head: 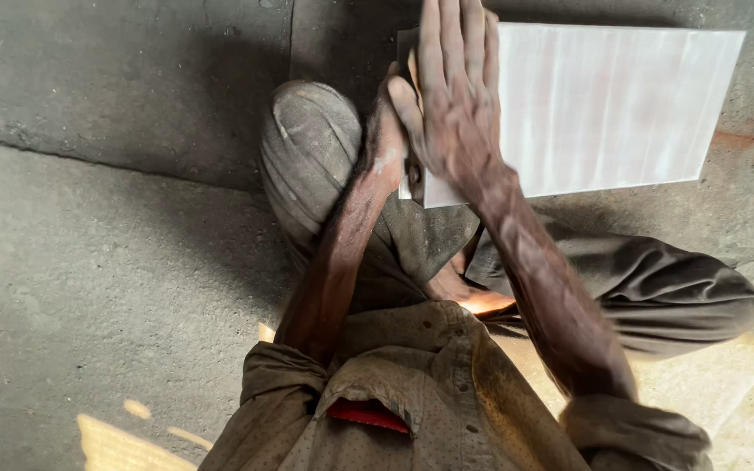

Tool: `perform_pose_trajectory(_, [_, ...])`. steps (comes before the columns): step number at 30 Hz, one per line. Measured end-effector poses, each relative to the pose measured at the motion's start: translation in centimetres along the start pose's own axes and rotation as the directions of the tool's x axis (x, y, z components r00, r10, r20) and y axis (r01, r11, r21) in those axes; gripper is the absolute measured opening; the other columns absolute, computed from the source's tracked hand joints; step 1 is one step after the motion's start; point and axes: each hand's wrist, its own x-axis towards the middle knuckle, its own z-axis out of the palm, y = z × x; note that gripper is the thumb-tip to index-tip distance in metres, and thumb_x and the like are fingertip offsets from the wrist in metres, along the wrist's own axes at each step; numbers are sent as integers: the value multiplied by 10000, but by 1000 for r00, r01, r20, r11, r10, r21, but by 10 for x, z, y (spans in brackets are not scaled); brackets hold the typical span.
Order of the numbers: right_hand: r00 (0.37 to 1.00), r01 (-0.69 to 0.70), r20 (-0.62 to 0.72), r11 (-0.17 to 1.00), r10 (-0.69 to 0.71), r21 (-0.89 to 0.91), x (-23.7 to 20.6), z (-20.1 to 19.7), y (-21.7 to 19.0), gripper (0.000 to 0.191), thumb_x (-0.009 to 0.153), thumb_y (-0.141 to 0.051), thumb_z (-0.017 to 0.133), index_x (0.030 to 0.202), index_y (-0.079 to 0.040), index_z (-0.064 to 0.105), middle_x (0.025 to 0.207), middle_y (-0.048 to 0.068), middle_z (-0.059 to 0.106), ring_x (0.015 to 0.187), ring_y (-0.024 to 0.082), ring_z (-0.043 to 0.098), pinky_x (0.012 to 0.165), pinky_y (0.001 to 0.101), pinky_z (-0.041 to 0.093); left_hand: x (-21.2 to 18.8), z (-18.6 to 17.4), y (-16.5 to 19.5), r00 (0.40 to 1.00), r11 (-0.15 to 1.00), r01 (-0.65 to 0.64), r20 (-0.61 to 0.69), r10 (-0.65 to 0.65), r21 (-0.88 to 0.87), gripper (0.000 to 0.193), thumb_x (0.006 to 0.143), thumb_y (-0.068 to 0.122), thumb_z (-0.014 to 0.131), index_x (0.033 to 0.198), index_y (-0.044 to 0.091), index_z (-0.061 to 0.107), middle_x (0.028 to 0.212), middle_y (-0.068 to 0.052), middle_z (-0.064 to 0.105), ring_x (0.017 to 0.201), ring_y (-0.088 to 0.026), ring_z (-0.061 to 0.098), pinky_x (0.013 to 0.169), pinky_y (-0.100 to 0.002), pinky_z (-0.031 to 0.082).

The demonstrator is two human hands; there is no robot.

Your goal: The person sits on the floor and uses a sanding block to smooth the surfaces of rectangular metal pieces. They work on both flat faces and edges, flipping the pieces over to sand all sides.

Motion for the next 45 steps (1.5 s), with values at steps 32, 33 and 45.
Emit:
perform_pose_trajectory(32, [982, -156, 120, 987, 149, 44, -95, -64, -47, 858, 1144, -554, 212, 1664, 125, 140, 1756, 318, 92, 1662, 462, 78, 1384, 567, 59, 8, -1, -20, 991, 986, 122, -39, -127, -112, 773, 1128, 613, 323, 1705, 102, 269, 1696, -146, 406, 1561, -275, 425, 1280, -458, 333])
perform_pose_trajectory(33, [986, -149, 82, 988, 146, 36, -75, -56, -34, 847, 1170, -548, 218, 1680, 124, 145, 1766, 325, 97, 1673, 465, 89, 1392, 575, 65, 8, -1, -21, 997, 987, 77, 2, -78, -141, 803, 1104, 638, 321, 1708, 112, 260, 1716, -129, 380, 1574, -277, 401, 1291, -464, 316])
perform_pose_trajectory(45, [968, -233, 108, 971, 227, 52, -87, -49, -30, 889, 1149, -593, 175, 1700, 102, 101, 1785, 322, 81, 1686, 451, 58, 1396, 573, 43, -2, -2, -17, 998, 998, -55, -8, 55, -37, 850, 1076, 676, 338, 1692, 92, 307, 1730, -127, 336, 1596, -261, 305, 1287, -449, 271])
